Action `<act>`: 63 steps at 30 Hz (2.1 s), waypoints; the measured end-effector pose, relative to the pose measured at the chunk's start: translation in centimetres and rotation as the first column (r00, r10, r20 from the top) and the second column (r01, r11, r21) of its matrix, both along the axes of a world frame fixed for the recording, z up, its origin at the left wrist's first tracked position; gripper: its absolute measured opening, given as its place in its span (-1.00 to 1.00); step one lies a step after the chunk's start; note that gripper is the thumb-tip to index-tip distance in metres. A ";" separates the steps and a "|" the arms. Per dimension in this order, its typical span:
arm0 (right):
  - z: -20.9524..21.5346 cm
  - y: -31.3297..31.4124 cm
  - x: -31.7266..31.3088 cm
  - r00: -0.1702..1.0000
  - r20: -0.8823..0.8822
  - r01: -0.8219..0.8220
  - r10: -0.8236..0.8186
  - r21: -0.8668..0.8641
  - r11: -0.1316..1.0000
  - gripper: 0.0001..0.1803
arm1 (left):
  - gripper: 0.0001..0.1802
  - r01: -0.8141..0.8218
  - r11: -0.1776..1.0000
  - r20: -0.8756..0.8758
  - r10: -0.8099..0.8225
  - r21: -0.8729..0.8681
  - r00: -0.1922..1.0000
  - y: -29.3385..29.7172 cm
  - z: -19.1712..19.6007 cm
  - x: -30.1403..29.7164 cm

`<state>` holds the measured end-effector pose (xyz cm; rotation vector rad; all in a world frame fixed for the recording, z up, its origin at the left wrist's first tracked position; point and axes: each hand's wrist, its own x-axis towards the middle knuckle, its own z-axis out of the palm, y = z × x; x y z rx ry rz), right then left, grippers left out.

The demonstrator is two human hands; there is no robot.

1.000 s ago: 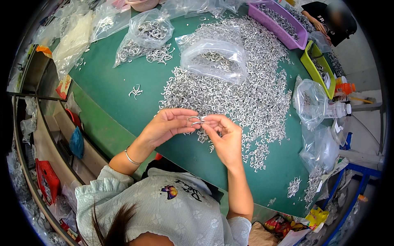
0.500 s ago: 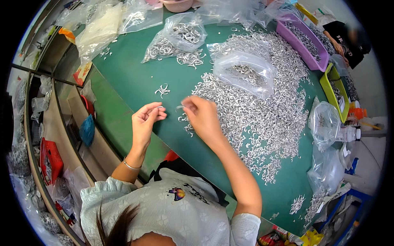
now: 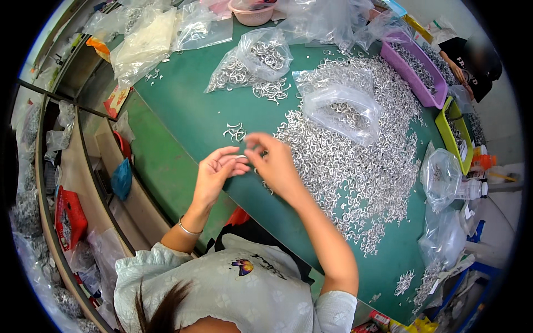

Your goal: The person sorts small crescent-shaped metal parts by hand on a green workbench, separating them from a large pile and grouping them on the surface.

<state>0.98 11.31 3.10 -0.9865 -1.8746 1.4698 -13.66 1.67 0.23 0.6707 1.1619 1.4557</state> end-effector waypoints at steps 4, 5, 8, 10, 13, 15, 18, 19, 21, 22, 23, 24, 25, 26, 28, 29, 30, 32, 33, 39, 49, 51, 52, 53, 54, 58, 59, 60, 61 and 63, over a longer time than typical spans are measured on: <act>0.3 -3.2 2.6 0.993 0.121 -0.049 0.007 0.347 0.937 -0.81 | -0.62 0.206 0.978 0.053 -0.208 0.032 0.977 0.0 0.2 1.5; 0.0 -3.7 3.1 0.992 0.126 -0.021 -0.030 0.389 0.921 -0.83 | -0.63 0.259 0.965 0.040 -0.261 0.042 0.965 0.0 0.6 1.9; 0.3 -4.8 4.3 0.983 0.158 0.008 -0.090 0.457 0.889 -0.88 | -0.61 0.427 0.902 -0.021 -0.429 -0.069 0.903 0.0 2.0 1.9; 0.7 -5.3 5.1 0.983 0.149 0.030 -0.104 0.433 0.901 -0.88 | -0.67 0.371 0.920 -0.152 -0.387 -0.125 0.909 0.2 2.5 1.7; 1.8 -6.1 8.6 0.935 0.144 0.227 -0.324 0.459 0.859 -0.88 | -0.67 0.124 0.991 -0.739 -0.051 0.044 0.672 1.4 1.1 0.1; 2.4 -7.0 12.1 0.850 0.173 0.393 -0.498 0.422 0.817 -0.90 | -0.44 0.108 0.961 -0.952 0.228 0.253 0.202 3.0 0.0 -2.0; 2.1 -9.2 19.1 0.621 0.211 0.590 -0.755 0.508 0.628 -0.92 | -0.46 0.199 0.975 -0.984 0.061 0.095 0.169 5.2 -2.1 -4.2; 1.8 -10.1 21.6 0.521 0.216 0.627 -0.826 0.560 0.542 -0.93 | -0.48 0.262 0.962 -0.985 0.035 0.080 0.170 5.9 -2.8 -4.4; 1.1 -12.7 27.2 0.266 0.267 0.661 -0.926 0.650 0.376 -0.94 | -0.51 0.376 0.926 -0.998 0.009 0.030 0.056 7.0 -3.3 -4.4; 0.5 -14.2 29.9 0.147 0.286 0.652 -0.947 0.692 0.310 -0.93 | -0.51 0.408 0.913 -0.998 0.020 -0.007 -0.062 7.5 -3.3 -4.7; 0.2 -15.7 32.1 0.035 0.283 0.650 -0.959 0.722 0.237 -0.95 | -0.52 0.433 0.901 -0.999 0.025 0.009 -0.032 8.3 -3.5 -4.9; -0.5 -17.3 34.5 -0.056 0.277 0.642 -0.959 0.746 0.177 -0.94 | -0.53 0.441 0.897 -0.999 0.030 0.021 -0.012 8.8 -3.9 -5.0; -1.4 -18.9 36.8 -0.151 0.254 0.606 -0.955 0.788 0.114 -0.94 | -0.51 0.470 0.881 -0.998 0.055 0.047 -0.004 9.8 -4.3 -5.2; -2.0 -20.4 38.8 -0.237 0.227 0.564 -0.945 0.824 0.056 -0.94 | -0.48 0.483 0.872 -0.995 0.099 0.082 -0.008 10.9 -4.8 -5.4; -2.9 -22.3 41.2 -0.379 0.298 0.448 -0.876 0.888 0.109 -0.91 | -0.45 0.492 0.855 -0.986 0.161 0.163 0.046 12.6 -5.0 -4.9; -3.4 -22.6 41.8 -0.412 0.309 0.432 -0.857 0.894 0.115 -0.90 | -0.44 0.495 0.849 -0.982 0.180 0.187 0.062 13.4 -5.1 -5.1; -3.7 -22.9 42.4 -0.442 0.318 0.414 -0.839 0.902 0.124 -0.90 | -0.44 0.494 0.843 -0.977 0.198 0.212 0.080 14.4 -5.6 -5.1; -4.4 -22.9 42.6 -0.464 0.248 0.374 -0.851 0.925 0.066 -0.84 | -0.42 0.497 0.833 -0.969 0.238 0.241 0.071 16.0 -6.2 -5.3; -4.1 -21.8 41.2 -0.427 0.214 0.396 -0.878 0.918 0.031 -0.81 | -0.44 0.471 0.848 -0.967 0.248 0.243 0.053 16.6 -6.6 -5.2; 0.0 -14.4 29.2 0.385 0.344 0.637 -0.857 0.573 0.516 -0.56 | -0.55 0.161 0.891 -0.890 0.379 0.425 0.253 16.4 -5.0 -0.8; -1.9 -11.0 23.6 0.594 0.367 0.442 -0.716 0.595 0.672 -0.58 | -0.39 0.558 0.829 -0.983 0.133 0.039 -0.129 7.6 0.0 12.4; -1.6 -12.1 23.2 0.596 0.435 0.365 -0.675 0.603 0.710 -0.56 | -0.31 0.551 0.833 -0.978 0.079 -0.042 -0.194 7.8 -0.5 11.7; -1.8 -12.9 23.4 0.606 0.442 0.339 -0.661 0.608 0.717 -0.55 | -0.31 0.567 0.822 -0.984 0.060 -0.047 -0.168 7.3 -0.2 11.7; -2.0 -13.5 23.4 0.616 0.449 0.314 -0.647 0.614 0.725 -0.53 | -0.31 0.591 0.806 -0.988 0.062 -0.036 -0.144 6.9 -0.2 11.8; -1.8 -14.0 22.9 0.651 0.472 0.269 -0.595 0.590 0.762 -0.52 | -0.31 0.615 0.788 -0.991 0.063 -0.025 -0.121 6.6 -0.2 11.9; -1.5 -15.5 20.7 0.739 0.484 0.207 -0.470 0.501 0.841 -0.49 | -0.31 0.649 0.760 -0.998 -0.003 -0.047 -0.069 4.2 0.6 12.5; -1.7 -15.8 21.0 0.722 0.492 0.207 -0.487 0.517 0.830 -0.50 | -0.35 0.651 0.754 -0.995 -0.040 -0.087 -0.086 3.6 0.9 12.6; -1.9 -16.0 21.4 0.705 0.499 0.208 -0.504 0.534 0.819 -0.50 | -0.37 0.680 0.727 -0.995 -0.056 -0.094 -0.078 2.9 0.9 12.6; -2.5 -16.3 22.2 0.675 0.461 0.245 -0.577 0.597 0.764 -0.56 | -0.38 0.710 0.698 -0.995 -0.072 -0.097 -0.066 2.4 0.9 12.7; -2.8 -16.6 23.6 0.618 0.424 0.312 -0.662 0.641 0.702 -0.59 | -0.43 0.755 0.647 -0.993 -0.111 -0.107 -0.045 1.2 1.1 13.0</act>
